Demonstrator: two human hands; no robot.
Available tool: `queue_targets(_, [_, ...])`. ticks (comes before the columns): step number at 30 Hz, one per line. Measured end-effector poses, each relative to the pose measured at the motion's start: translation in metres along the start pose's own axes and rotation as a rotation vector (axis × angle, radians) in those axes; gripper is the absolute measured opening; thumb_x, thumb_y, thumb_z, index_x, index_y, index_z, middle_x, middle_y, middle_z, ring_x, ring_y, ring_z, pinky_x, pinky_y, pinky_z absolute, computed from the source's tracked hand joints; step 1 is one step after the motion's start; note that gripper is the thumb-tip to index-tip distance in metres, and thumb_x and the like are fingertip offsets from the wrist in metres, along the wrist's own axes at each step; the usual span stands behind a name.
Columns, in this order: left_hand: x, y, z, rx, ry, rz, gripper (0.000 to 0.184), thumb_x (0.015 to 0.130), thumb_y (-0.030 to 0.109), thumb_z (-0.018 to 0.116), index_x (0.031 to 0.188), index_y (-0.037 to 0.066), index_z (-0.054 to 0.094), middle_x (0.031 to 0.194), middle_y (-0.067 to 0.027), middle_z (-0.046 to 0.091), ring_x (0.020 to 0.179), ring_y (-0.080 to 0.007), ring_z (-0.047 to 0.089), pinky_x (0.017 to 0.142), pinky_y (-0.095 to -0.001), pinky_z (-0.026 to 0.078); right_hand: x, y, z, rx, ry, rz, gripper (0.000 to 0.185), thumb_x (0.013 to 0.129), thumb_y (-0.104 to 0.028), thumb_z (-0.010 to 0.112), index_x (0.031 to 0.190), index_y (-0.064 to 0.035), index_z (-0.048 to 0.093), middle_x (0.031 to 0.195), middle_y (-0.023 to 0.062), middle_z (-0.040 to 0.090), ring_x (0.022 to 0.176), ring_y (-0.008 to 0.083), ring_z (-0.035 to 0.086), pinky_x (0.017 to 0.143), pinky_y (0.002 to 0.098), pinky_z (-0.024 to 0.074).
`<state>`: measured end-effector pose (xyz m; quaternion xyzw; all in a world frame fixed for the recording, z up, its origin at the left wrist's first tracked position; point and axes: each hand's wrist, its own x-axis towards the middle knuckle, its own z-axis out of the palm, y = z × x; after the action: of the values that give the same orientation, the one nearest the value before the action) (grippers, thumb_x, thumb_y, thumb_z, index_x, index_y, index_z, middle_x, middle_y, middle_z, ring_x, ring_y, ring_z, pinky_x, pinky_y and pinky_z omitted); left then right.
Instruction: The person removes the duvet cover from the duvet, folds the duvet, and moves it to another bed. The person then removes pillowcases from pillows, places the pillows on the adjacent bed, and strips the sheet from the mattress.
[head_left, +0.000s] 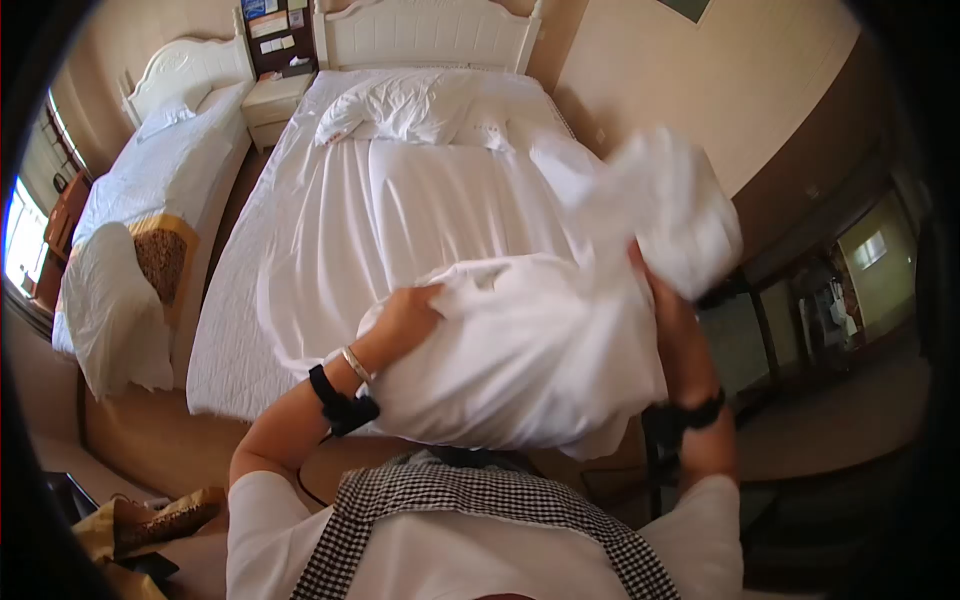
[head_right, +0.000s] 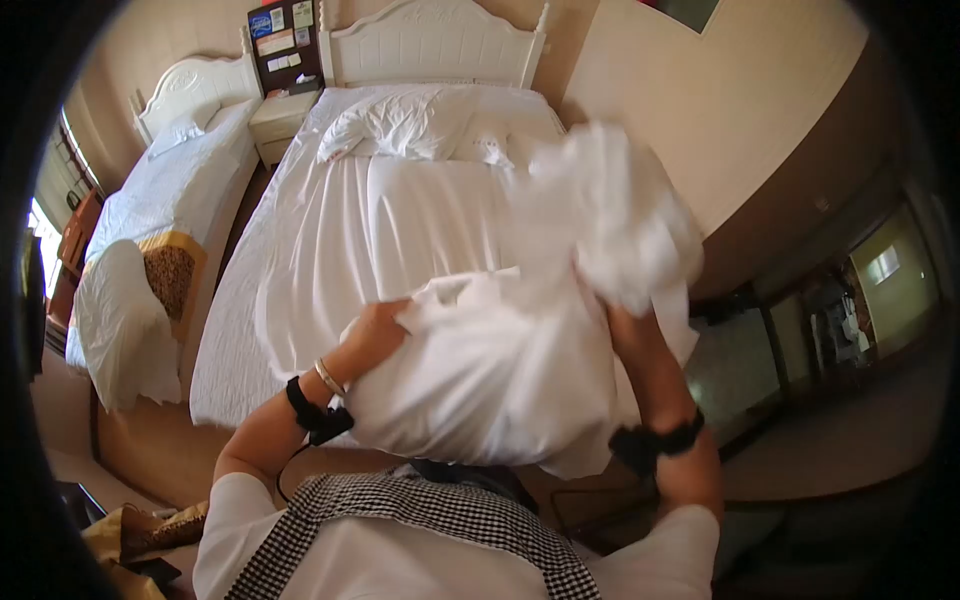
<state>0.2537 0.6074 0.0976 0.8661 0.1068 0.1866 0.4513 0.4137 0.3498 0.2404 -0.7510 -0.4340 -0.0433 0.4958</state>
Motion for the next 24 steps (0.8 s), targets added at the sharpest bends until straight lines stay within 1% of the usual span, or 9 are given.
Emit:
queue_targets(1, [0.032,0.0,-0.006,0.039,0.056,-0.121,0.015,0.074,0.005,0.059,0.088,0.003,0.064,0.085,-0.0186,0.064,0.08,-0.0357,0.062,0.068,-0.0393,0.049,0.044,0.017,0.01,0.079,-0.004,0.045,0.034,0.092,-0.022,0.054,0.121,-0.0054,0.059,0.13,0.014,0.051,0.124,0.0245,0.043,0.104,0.0329,0.0323])
queue_targets(2, [0.073,-0.025,-0.012,0.37,0.025,0.036,0.019,0.079,0.01,0.059,0.097,0.003,0.063,0.095,-0.019,0.064,0.087,-0.0356,0.061,0.073,-0.0391,0.049,0.101,0.02,0.021,0.379,0.013,0.371,0.036,0.095,-0.022,0.048,0.125,-0.0052,0.055,0.134,0.0133,0.049,0.126,0.025,0.042,0.105,0.0325,0.0317])
queue_targets(3, [0.11,-0.054,-0.019,0.695,-0.019,0.193,0.024,0.084,0.014,0.059,0.106,0.004,0.063,0.104,-0.0194,0.063,0.094,-0.0355,0.061,0.078,-0.0389,0.049,0.158,0.065,0.025,0.242,-0.071,0.256,0.041,0.094,-0.023,0.049,0.129,-0.003,0.05,0.133,0.0143,0.049,0.122,0.0257,0.047,0.102,0.0322,0.035])
queue_targets(5, [0.151,-0.055,-0.047,0.27,0.436,-0.098,0.037,0.089,0.027,0.057,0.118,0.005,0.058,0.117,-0.0202,0.058,0.107,-0.0349,0.056,0.09,-0.0396,0.045,0.281,0.148,0.051,0.055,-0.023,0.077,0.055,0.081,-0.04,0.059,0.118,0.0002,0.056,0.118,0.0179,0.057,0.111,0.0313,0.054,0.094,0.0355,0.0417])
queue_targets(8, [0.158,-0.08,-0.073,0.359,0.54,-0.168,0.047,0.089,0.035,0.058,0.123,0.003,0.054,0.121,-0.022,0.055,0.114,-0.0365,0.051,0.096,-0.0421,0.04,0.371,0.218,0.081,-0.541,0.073,0.015,0.078,0.068,-0.06,0.068,0.111,0.0038,0.059,0.103,0.0205,0.065,0.099,0.0381,0.06,0.086,0.0403,0.0479])
queue_targets(11, [0.119,-0.15,-0.051,0.401,0.374,-0.38,0.075,0.079,0.043,0.069,0.131,-0.004,0.041,0.13,-0.0261,0.046,0.122,-0.039,0.044,0.1,-0.0433,0.037,0.324,0.238,0.1,-0.581,0.092,-0.159,0.082,0.071,-0.059,0.067,0.121,0.0043,0.052,0.108,0.0209,0.063,0.103,0.0375,0.058,0.09,0.041,0.0457])
queue_targets(14, [0.084,-0.213,-0.013,0.563,0.097,-0.524,0.101,0.07,0.046,0.076,0.14,-0.003,0.023,0.142,-0.0243,0.031,0.132,-0.0392,0.03,0.107,-0.0447,0.029,0.198,0.293,0.112,-0.502,-0.169,-0.187,0.092,0.072,-0.056,0.068,0.135,0.0029,0.035,0.132,0.0255,0.044,0.123,0.0375,0.042,0.099,0.045,0.0365])
queue_targets(19, [0.122,-0.234,0.018,0.71,-0.109,-0.641,0.118,0.061,0.038,0.084,0.146,0.006,0.009,0.151,-0.0194,0.014,0.14,-0.0341,0.014,0.112,-0.0479,0.02,0.033,0.383,0.102,-0.717,-0.534,0.345,0.115,0.056,-0.047,0.083,0.14,0.0028,0.023,0.139,0.0245,0.033,0.132,0.0386,0.029,0.104,0.0474,0.0318])
queue_targets(24, [0.197,-0.257,0.037,0.949,-0.088,-0.468,0.119,0.057,0.036,0.085,0.147,0.009,0.011,0.152,-0.0159,0.011,0.141,-0.031,0.011,0.112,-0.0487,0.018,0.036,0.413,0.142,-0.773,-0.632,0.396,0.113,0.057,-0.042,0.082,0.14,0.0042,0.02,0.141,0.0232,0.031,0.131,0.0377,0.029,0.104,0.0484,0.0303])
